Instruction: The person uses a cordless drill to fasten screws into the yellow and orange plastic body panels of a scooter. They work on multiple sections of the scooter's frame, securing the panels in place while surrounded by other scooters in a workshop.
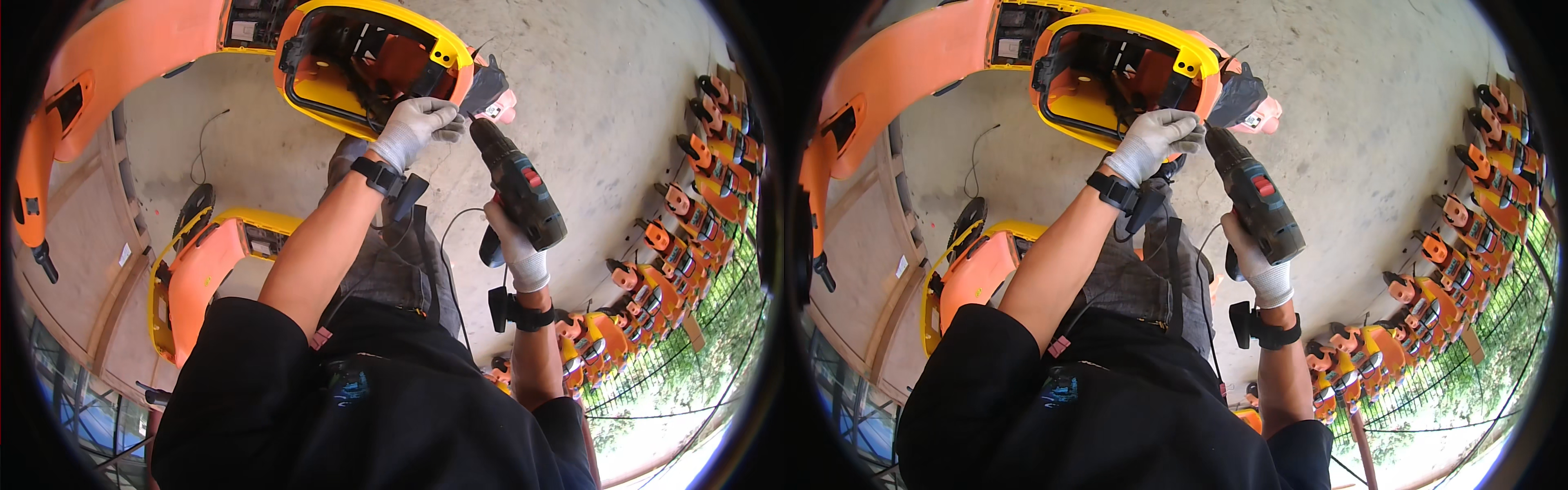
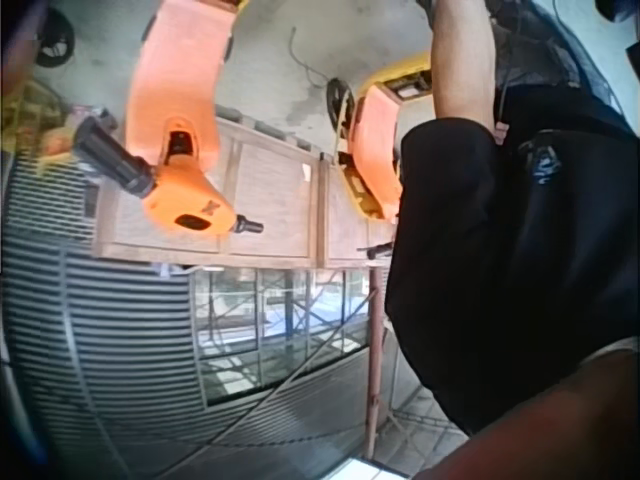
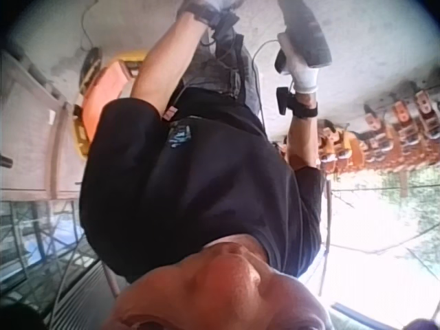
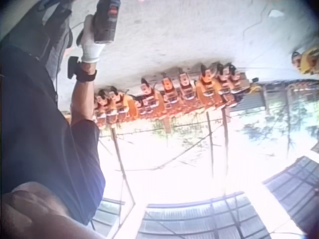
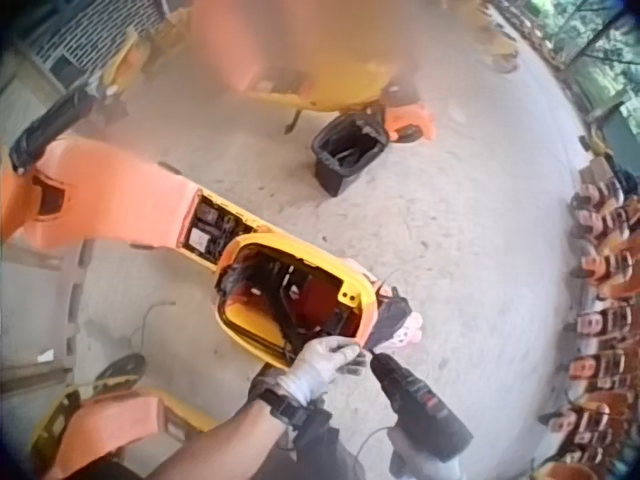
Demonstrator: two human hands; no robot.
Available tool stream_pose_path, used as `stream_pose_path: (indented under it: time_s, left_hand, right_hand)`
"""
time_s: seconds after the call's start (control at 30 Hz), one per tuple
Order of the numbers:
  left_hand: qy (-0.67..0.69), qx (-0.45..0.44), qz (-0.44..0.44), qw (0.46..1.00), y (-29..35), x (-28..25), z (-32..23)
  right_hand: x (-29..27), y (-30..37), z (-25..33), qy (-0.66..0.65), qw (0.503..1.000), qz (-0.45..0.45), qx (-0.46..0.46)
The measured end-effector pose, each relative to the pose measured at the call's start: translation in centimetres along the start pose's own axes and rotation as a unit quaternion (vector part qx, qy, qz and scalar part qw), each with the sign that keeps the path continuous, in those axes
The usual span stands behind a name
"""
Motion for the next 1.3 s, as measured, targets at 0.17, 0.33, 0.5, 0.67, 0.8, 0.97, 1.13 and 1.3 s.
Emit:
stream_pose_path:
  time_s: [0.17,0.33,0.5,0.67,0.8,0.97,1.13,1.3]
  left_hand:
    - [0.026,-0.010,0.004,1.000,-0.1,-0.2,0.7]
    - [0.098,-0.002,0.036,0.994,-0.5,-0.1,1.6]
    - [0.117,0.005,0.017,0.993,0.4,0.5,0.7]
    - [0.130,-0.009,0.035,0.991,0.1,-0.2,1.1]
    - [0.156,-0.014,0.060,0.986,-0.2,0.1,1.2]
    - [0.149,-0.012,0.080,0.986,-0.3,0.0,1.5]
    - [0.143,-0.017,0.082,0.986,-0.3,-0.1,1.5]
    - [0.076,-0.035,0.093,0.992,-0.4,-0.5,1.3]
  right_hand:
    - [0.0,0.7,-0.1,0.015,1.000,0.003,-0.013]
    - [0.0,0.8,-0.4,0.031,0.999,0.006,-0.034]
    - [0.3,0.7,0.1,0.036,0.999,0.010,-0.034]
    - [0.5,0.5,0.0,0.040,0.998,0.021,-0.043]
    - [0.7,0.5,0.2,0.042,0.998,0.029,-0.032]
    - [1.0,0.4,0.3,0.048,0.997,0.042,-0.040]
    - [1.2,0.2,0.5,0.046,0.997,0.054,-0.034]
    - [0.6,0.1,0.1,0.062,0.995,0.056,-0.056]
Point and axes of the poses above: each hand's wrist, its own y-axis away from the middle knuckle, its own x-axis out of the palm, z = x × y, the point moved 7 cm from there along -y, towards the middle knuckle, and after that the axes turned 12 degrees about -y, right-handed, at the moved point
